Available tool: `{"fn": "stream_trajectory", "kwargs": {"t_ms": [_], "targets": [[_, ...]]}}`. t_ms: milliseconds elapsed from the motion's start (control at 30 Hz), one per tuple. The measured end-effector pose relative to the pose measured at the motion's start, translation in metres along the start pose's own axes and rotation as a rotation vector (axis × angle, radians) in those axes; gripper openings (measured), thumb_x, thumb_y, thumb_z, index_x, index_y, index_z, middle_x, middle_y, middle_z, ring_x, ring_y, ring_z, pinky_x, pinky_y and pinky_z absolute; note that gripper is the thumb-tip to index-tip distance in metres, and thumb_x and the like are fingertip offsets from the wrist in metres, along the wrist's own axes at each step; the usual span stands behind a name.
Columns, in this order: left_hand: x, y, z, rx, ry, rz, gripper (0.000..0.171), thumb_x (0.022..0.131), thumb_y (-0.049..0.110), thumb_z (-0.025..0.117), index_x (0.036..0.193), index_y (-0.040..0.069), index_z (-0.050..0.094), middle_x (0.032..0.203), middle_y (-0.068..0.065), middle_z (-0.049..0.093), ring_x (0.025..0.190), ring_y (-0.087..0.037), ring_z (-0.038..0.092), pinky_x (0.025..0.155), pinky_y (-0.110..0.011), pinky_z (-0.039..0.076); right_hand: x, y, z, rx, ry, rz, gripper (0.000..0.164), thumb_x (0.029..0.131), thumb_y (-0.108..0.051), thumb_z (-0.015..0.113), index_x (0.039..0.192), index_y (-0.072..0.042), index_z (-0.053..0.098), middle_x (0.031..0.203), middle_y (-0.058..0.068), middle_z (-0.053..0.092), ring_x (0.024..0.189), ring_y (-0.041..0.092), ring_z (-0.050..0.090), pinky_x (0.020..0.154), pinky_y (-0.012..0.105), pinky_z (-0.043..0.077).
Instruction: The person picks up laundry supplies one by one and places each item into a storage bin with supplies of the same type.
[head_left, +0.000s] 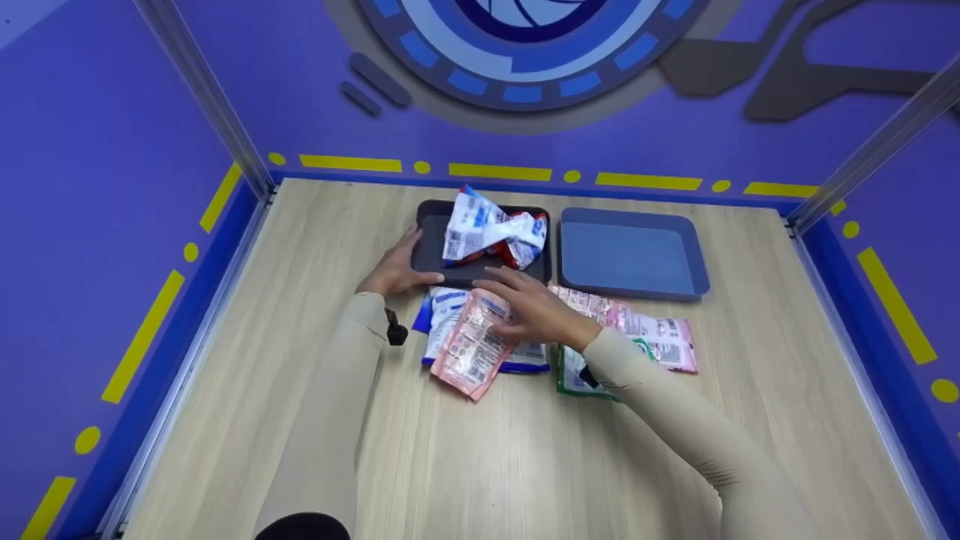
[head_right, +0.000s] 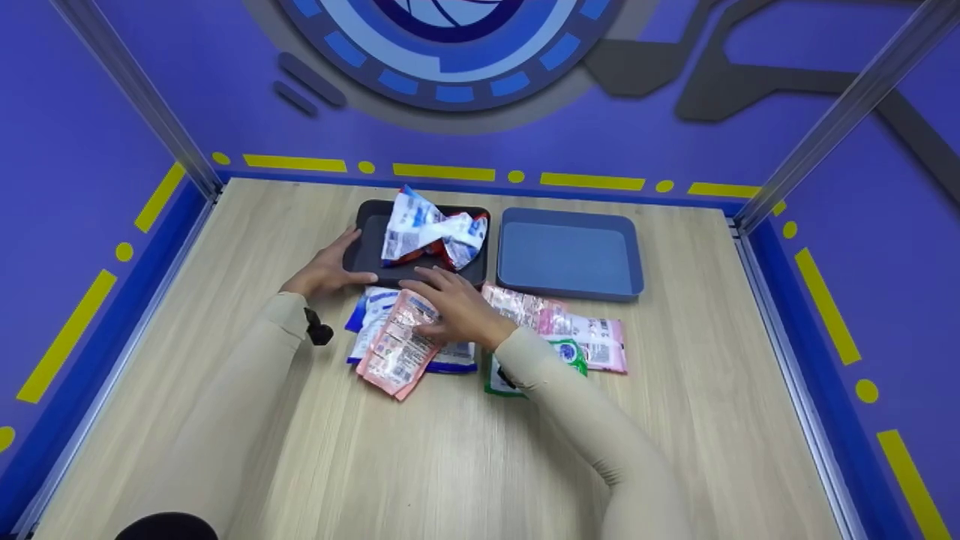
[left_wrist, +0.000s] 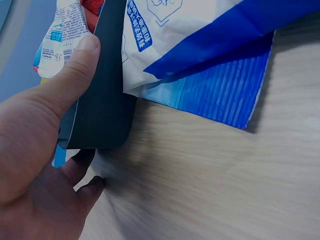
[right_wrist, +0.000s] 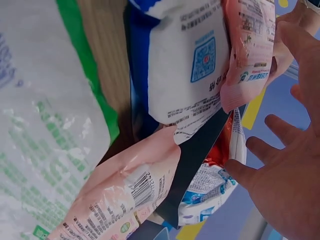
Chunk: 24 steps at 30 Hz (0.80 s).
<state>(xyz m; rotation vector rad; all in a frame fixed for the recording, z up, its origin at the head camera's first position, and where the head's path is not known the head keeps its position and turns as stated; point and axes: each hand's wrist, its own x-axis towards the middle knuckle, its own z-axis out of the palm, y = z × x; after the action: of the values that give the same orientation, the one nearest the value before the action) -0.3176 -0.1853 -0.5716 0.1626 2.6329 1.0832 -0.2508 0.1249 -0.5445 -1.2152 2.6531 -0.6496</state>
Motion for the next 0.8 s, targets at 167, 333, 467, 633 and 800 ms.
{"fn": "stream_trajectory", "kwargs": {"t_ms": [167, 333, 467, 633, 800], "targets": [[-0.001, 0.001, -0.001, 0.002, -0.009, 0.004, 0.11, 0.088, 0.04, 0.082, 0.167, 0.012, 0.011, 0.174, -0.006, -0.001, 0.158, -0.031, 0.005, 0.126, -0.049, 0.016, 0.0, -0.003, 0.002, -0.029, 0.008, -0.04, 0.082, 0.091, -0.047, 0.077, 0.161, -0.029, 0.036, 0.169, 0.004, 0.025, 0.154, 0.036, 0.024, 0.117, 0.065, 0.028], [0.0, 0.0, 0.0, 0.001, -0.006, 0.001, 0.109, 0.088, 0.039, 0.082, 0.167, 0.012, 0.011, 0.174, -0.006, -0.001, 0.158, -0.031, 0.006, 0.126, -0.049, 0.017, -0.001, -0.006, 0.004, -0.038, 0.013, -0.054, 0.083, 0.092, -0.047, 0.076, 0.162, -0.035, 0.033, 0.17, 0.002, 0.022, 0.154, 0.035, 0.023, 0.117, 0.064, 0.029], [-0.001, 0.0, 0.0, -0.011, 0.0, -0.004, 0.109, 0.088, 0.038, 0.082, 0.167, 0.013, 0.012, 0.174, -0.005, 0.0, 0.158, -0.03, 0.006, 0.126, -0.049, 0.016, -0.002, -0.008, 0.005, -0.023, 0.018, -0.062, 0.083, 0.091, -0.046, 0.078, 0.161, -0.031, 0.036, 0.169, 0.004, 0.023, 0.154, 0.036, 0.023, 0.116, 0.066, 0.031], [-0.001, 0.001, 0.001, -0.01, 0.002, -0.011, 0.109, 0.088, 0.039, 0.083, 0.167, 0.013, 0.012, 0.174, -0.005, 0.0, 0.158, -0.029, 0.006, 0.126, -0.049, 0.015, -0.002, -0.011, 0.007, -0.016, 0.006, -0.072, 0.085, 0.088, -0.043, 0.082, 0.159, -0.026, 0.04, 0.169, 0.009, 0.025, 0.154, 0.039, 0.022, 0.114, 0.069, 0.03], [-0.001, 0.002, 0.001, -0.005, 0.006, -0.007, 0.109, 0.088, 0.038, 0.083, 0.167, 0.012, 0.012, 0.174, -0.006, 0.0, 0.158, -0.03, 0.005, 0.126, -0.048, 0.015, -0.002, -0.013, 0.009, -0.014, -0.025, -0.053, 0.091, 0.084, -0.045, 0.085, 0.16, -0.031, 0.037, 0.171, 0.003, 0.02, 0.155, 0.039, 0.018, 0.115, 0.07, 0.026]]}}
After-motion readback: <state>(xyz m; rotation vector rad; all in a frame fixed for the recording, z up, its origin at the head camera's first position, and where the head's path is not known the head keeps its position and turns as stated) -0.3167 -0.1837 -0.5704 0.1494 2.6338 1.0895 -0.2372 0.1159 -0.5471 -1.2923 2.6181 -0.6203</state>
